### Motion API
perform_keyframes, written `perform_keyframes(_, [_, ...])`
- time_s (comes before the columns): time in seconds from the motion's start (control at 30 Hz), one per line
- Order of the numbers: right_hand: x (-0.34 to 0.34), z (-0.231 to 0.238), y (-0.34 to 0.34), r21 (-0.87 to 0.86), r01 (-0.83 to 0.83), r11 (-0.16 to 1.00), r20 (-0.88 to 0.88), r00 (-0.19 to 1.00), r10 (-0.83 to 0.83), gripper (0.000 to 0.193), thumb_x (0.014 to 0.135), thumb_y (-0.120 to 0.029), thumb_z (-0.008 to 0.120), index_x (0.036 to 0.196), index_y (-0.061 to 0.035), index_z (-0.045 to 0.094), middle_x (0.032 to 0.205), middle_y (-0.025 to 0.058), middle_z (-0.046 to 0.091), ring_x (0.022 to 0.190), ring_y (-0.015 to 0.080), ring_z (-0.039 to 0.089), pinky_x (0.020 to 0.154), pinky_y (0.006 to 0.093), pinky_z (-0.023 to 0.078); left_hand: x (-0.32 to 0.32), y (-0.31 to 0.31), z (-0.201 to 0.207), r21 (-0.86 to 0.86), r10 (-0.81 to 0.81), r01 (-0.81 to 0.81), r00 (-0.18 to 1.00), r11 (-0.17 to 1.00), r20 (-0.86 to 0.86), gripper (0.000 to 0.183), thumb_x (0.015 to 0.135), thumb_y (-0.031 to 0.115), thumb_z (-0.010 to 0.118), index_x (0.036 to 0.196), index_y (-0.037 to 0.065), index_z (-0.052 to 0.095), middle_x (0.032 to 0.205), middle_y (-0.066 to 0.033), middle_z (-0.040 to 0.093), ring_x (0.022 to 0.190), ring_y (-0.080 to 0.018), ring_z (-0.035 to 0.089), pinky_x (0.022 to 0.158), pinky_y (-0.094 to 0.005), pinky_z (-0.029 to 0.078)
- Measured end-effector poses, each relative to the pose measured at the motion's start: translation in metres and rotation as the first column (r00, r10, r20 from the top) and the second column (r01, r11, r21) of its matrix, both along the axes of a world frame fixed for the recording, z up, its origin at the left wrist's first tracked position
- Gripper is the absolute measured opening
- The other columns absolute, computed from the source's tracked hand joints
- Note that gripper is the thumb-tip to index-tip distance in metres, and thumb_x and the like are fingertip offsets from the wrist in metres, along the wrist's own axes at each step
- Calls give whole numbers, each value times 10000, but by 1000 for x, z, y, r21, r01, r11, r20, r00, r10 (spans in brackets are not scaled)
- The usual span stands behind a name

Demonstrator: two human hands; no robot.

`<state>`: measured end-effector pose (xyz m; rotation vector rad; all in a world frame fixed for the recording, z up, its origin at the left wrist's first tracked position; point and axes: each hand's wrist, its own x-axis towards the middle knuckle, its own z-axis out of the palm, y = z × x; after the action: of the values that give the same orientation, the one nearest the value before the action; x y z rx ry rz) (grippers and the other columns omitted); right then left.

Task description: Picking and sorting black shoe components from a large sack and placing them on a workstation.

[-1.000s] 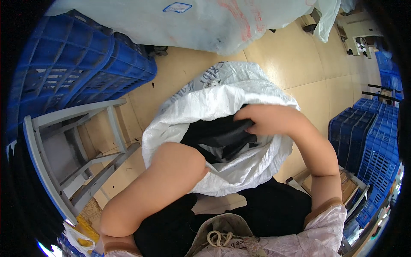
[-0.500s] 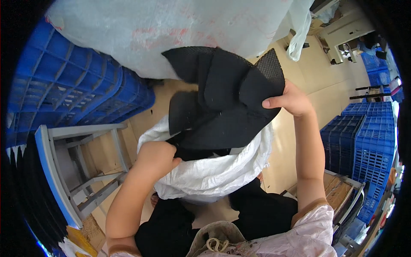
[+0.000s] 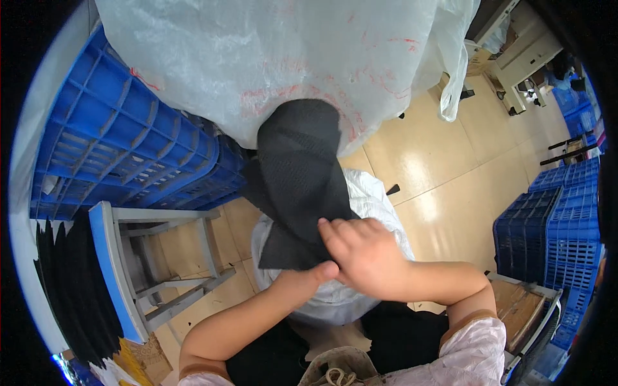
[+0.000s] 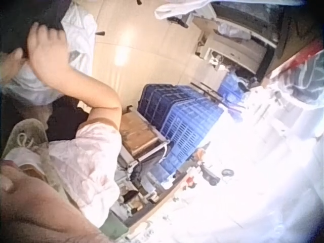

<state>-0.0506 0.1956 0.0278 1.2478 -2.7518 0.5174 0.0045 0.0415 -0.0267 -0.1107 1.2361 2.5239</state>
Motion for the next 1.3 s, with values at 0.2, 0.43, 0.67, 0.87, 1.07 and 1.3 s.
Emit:
perform_keyframes(0.2, [-7, -7, -5, -144, -114, 983, 190, 972, 141, 611, 680, -378, 702, 1137, -5, 541, 1037, 103, 514, 942, 255, 507, 771, 339, 411, -11, -14, -3, 169, 118, -238, 845, 957, 522, 386, 850, 76, 556, 1221, 32, 455, 1198, -86, 508, 1089, -189, 511, 957, -325, 403])
perform_keyframes(0.43, [-26, -40, 1, -482, 461, 745, 841, 480, 248, 409, 879, -196, 604, 1199, -58, 390, 726, 8, 527, 664, 72, 527, 619, 240, 442, -5, -12, -18, -68, 141, -125, 914, 990, 381, 438, 796, 21, 603, 1216, 17, 480, 1177, -57, 534, 1082, -164, 502, 949, -305, 389])
perform_keyframes(0.67, [-42, -39, 4, -364, 545, 755, 925, 306, 225, 247, 893, -207, 577, 1009, -33, 446, 606, 13, 524, 477, 65, 478, 436, 215, 377, -11, -15, -7, -374, -117, 139, 990, 917, 82, 553, 754, 76, 684, 1245, 13, 437, 1189, -61, 508, 1102, -155, 477, 962, -300, 372])
perform_keyframes(0.87, [-50, -55, 8, -336, 716, 612, 918, 105, 382, 157, 936, -226, 469, 911, -76, 433, 575, 29, 527, 425, 91, 472, 405, 205, 367, -17, -21, 12, -538, -203, 248, 969, 806, 142, 587, 746, 81, 671, 1266, -8, 414, 1212, -83, 507, 1119, -181, 479, 968, -317, 370])
perform_keyframes(1.07, [-60, -43, 25, -247, 519, 819, 968, 164, 188, 154, 884, -187, 501, 771, -99, 446, 550, 12, 506, 400, 81, 428, 390, 208, 323, -19, -26, -18, -170, 47, 20, 925, 985, 378, 631, 716, 10, 637, 1293, -18, 383, 1237, -102, 498, 1146, -219, 468, 984, -323, 355])
perform_keyframes(1.3, [-35, -57, 11, -252, 293, 922, 827, 560, 48, 162, 812, -156, 605, 803, -44, 489, 566, 28, 479, 525, 130, 479, 508, 310, 386, -16, -23, -11, -110, 26, 10, 947, 994, 319, 528, 760, -26, 576, 1263, -31, 412, 1240, -123, 509, 1107, -247, 516, 958, -377, 404])
